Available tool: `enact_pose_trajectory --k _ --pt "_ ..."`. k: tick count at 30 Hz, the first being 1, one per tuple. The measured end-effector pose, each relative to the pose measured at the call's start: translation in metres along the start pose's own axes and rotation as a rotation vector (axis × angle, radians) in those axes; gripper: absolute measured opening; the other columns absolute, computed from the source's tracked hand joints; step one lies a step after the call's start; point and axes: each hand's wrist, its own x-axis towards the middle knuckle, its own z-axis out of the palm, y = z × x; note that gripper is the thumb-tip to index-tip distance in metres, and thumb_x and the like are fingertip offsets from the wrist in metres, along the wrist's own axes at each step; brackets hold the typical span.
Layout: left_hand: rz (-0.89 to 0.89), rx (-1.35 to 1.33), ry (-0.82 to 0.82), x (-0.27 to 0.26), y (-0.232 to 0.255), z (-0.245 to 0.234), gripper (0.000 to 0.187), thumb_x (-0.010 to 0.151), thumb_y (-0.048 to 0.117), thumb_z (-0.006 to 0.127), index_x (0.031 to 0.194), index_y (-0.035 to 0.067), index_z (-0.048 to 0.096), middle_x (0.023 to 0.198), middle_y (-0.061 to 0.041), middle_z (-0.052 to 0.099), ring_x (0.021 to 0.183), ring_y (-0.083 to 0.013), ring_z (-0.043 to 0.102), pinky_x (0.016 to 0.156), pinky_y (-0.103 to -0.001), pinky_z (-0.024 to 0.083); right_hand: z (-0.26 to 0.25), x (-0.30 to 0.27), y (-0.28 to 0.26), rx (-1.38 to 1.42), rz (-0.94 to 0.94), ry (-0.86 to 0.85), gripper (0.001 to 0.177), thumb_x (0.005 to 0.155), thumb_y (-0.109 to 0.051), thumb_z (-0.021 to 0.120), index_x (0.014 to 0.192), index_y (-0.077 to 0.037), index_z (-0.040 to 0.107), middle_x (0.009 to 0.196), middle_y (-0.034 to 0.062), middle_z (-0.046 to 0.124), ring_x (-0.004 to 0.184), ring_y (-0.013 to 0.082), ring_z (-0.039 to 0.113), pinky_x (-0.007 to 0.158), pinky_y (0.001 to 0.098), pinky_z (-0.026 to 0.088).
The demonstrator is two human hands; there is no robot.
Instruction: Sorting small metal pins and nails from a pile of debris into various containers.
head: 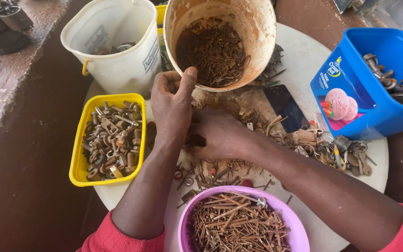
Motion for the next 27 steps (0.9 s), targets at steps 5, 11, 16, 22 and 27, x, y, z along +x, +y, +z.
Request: enact_pose_trajectory --k 5,11,16,22,27 --pt "0.018 -0.019 -0.009 0.005 -0.008 0.001 0.045 0.092 0.058 0.082 0.104 0.016 0.07 0.078 0.0 0.077 0.07 -0.0112 0.072 0.078 -0.033 0.059 -0.024 -0.014 0.017 -0.14 0.034 -0.03 0.031 0.095 -0.024 0.068 0.117 -0.005 0.078 0.107 0.0199 0.074 0.106 0.0363 0.074 0.099 0.0507 0.059" --pt "0.023 -0.035 -0.019 0.003 -0.008 0.001 0.046 0.094 0.057 0.081 0.106 0.014 0.069 0.078 -0.001 0.076 0.07 -0.0121 0.071 0.076 -0.034 0.058 -0.053 -0.03 0.014 0.085 0.161 -0.008 0.028 0.101 -0.004 0.057 0.119 -0.001 0.077 0.108 0.0233 0.076 0.096 0.0376 0.078 0.106 0.0552 0.056" --pt "0.027 -0.043 -0.017 0.003 -0.01 0.002 0.049 0.093 0.058 0.082 0.106 0.012 0.068 0.077 -0.002 0.075 0.071 -0.0136 0.071 0.074 -0.035 0.058 -0.053 -0.041 0.017 0.176 0.229 -0.024 0.023 0.102 -0.004 0.059 0.117 -0.002 0.077 0.107 0.0232 0.079 0.086 0.0317 0.079 0.103 0.0519 0.059" --pt "0.028 -0.042 -0.013 0.006 -0.012 0.004 0.048 0.093 0.056 0.083 0.105 0.011 0.069 0.077 -0.002 0.075 0.07 -0.0134 0.071 0.075 -0.035 0.058 -0.036 -0.033 0.007 0.009 0.171 -0.07 0.023 0.105 -0.015 0.061 0.115 -0.007 0.079 0.113 0.0184 0.076 0.102 0.0315 0.077 0.103 0.049 0.057" --pt "0.005 -0.018 -0.006 0.006 -0.009 0.005 0.048 0.091 0.055 0.084 0.104 0.011 0.07 0.078 -0.004 0.077 0.069 -0.0143 0.072 0.077 -0.035 0.059 -0.003 0.003 -0.009 -0.065 -0.047 -0.164 0.024 0.108 -0.021 0.06 0.117 -0.01 0.079 0.109 0.0184 0.077 0.102 0.0317 0.077 0.103 0.05 0.057"
